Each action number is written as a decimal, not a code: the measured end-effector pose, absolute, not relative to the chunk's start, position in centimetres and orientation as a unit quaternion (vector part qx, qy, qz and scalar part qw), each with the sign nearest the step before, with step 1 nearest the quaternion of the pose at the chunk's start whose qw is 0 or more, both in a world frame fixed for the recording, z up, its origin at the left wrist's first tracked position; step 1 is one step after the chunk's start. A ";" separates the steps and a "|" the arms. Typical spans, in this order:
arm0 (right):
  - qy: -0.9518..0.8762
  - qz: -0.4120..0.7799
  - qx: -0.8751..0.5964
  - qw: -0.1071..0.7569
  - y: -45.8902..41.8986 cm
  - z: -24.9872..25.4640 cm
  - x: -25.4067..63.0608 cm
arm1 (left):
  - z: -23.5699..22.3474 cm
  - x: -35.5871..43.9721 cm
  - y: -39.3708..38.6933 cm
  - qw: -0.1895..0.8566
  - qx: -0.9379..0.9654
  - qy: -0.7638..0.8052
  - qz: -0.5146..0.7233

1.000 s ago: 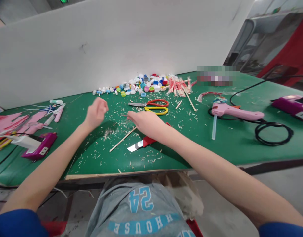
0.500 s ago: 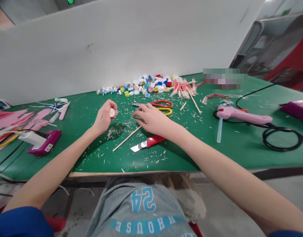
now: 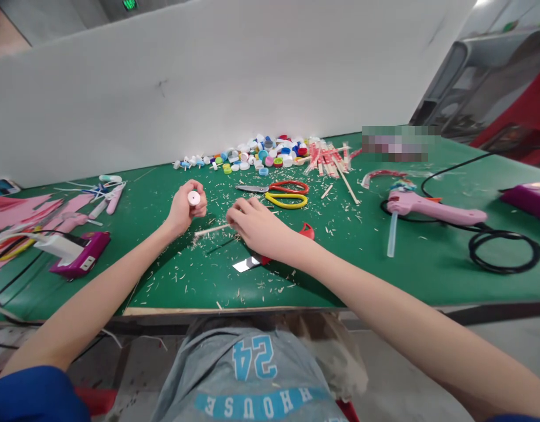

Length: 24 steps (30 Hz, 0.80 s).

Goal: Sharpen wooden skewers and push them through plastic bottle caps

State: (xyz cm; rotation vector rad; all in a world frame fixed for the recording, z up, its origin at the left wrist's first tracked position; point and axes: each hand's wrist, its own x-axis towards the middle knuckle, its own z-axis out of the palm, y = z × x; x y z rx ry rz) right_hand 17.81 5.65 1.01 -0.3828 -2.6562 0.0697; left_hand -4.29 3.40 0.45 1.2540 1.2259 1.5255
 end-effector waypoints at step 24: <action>-0.717 0.510 -0.236 0.412 5.8 4.4 18.1 | 0.4 -3.9 3.0 0.507 0.474 0.441 0.569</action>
